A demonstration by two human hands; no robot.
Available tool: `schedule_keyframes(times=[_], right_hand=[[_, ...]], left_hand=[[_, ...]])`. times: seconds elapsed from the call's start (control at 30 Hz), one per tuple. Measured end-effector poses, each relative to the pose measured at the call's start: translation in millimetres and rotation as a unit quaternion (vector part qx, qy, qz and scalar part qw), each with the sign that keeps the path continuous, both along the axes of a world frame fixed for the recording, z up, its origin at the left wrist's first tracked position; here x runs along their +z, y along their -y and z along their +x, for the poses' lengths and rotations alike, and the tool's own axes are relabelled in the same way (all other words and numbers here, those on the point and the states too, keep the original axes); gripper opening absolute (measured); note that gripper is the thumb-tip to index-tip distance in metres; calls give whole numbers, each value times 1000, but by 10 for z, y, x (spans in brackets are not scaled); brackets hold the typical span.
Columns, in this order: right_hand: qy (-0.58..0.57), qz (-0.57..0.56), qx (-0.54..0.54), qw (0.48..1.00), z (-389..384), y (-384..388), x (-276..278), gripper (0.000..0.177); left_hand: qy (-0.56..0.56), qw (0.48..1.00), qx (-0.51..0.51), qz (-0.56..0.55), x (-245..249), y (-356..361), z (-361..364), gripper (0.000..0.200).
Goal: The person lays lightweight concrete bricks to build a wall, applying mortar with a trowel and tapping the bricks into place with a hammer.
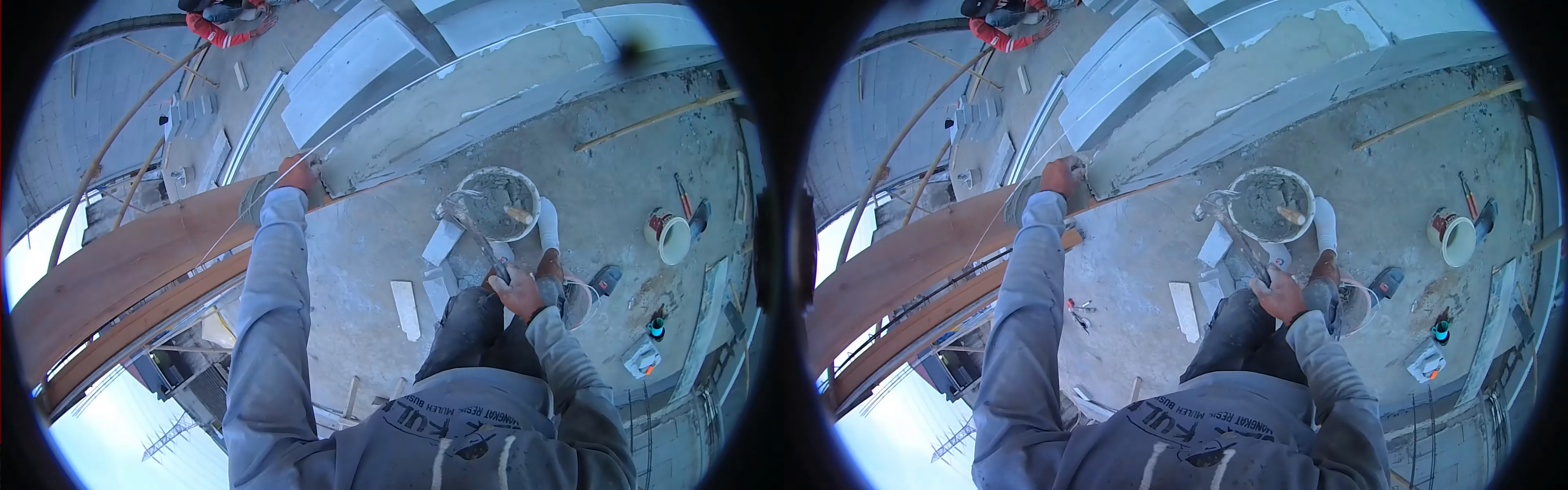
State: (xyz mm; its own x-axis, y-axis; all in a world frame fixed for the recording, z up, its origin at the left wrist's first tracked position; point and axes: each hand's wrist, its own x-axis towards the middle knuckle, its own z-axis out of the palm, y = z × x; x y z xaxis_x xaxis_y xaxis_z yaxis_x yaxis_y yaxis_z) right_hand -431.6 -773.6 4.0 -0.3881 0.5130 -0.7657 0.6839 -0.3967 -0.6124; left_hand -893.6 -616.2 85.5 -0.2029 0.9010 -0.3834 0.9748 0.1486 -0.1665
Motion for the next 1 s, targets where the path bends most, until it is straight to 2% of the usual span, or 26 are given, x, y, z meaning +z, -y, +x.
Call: schedule_keyframes(times=[0.1,0.17,0.23,0.37,0.43,0.5,0.53,0.6,0.63,0.7,0.73,0.77,0.83,0.87,0.93,1.0], right_hand=[[-24,42,-11,999,-86,90,-76,54],[-35,26,-12,999,-151,34,-1,54],[-44,7,-10,999,-219,8,85,53],[-96,27,-24,995,-462,-64,222,44],[-124,38,-26,991,-632,-96,284,41],[-200,51,-128,970,-865,-146,345,37],[-201,51,-128,970,-1003,-148,332,37],[-262,-103,-266,922,-1307,-140,279,36],[-264,-103,-267,921,-1418,-216,362,36],[-280,-197,-346,873,-1601,-400,571,38],[-288,-148,-371,870,-1769,-366,472,38],[-290,-147,-372,870,-1890,-366,409,38],[-254,-30,-340,905,-2086,-365,303,40],[-255,-29,-340,905,-2184,-335,266,40],[-179,91,-257,945,-2320,-344,247,43],[-177,60,-221,957,-2349,-377,272,44]], left_hand=[[-26,1000,-3,-16,-173,12,-217,19],[-40,999,5,-17,-147,-15,-160,19],[3,999,-5,-31,-79,7,-37,19],[1,999,31,-26,-67,28,104,20],[-23,997,48,-57,-154,32,69,21],[-31,996,44,-66,-120,5,109,21],[-41,996,42,-73,-103,-4,123,21],[-40,996,32,-72,-130,12,89,21],[-37,997,22,-71,-136,14,80,21],[-28,996,41,-68,-70,19,138,21],[-18,996,60,-66,-44,19,166,21],[-19,996,59,-64,-50,28,175,21],[-53,996,30,-67,-97,55,154,21],[-40,997,35,-49,-107,67,128,20],[-55,996,33,-59,-142,42,118,20],[-69,994,33,-73,-165,48,115,19]])
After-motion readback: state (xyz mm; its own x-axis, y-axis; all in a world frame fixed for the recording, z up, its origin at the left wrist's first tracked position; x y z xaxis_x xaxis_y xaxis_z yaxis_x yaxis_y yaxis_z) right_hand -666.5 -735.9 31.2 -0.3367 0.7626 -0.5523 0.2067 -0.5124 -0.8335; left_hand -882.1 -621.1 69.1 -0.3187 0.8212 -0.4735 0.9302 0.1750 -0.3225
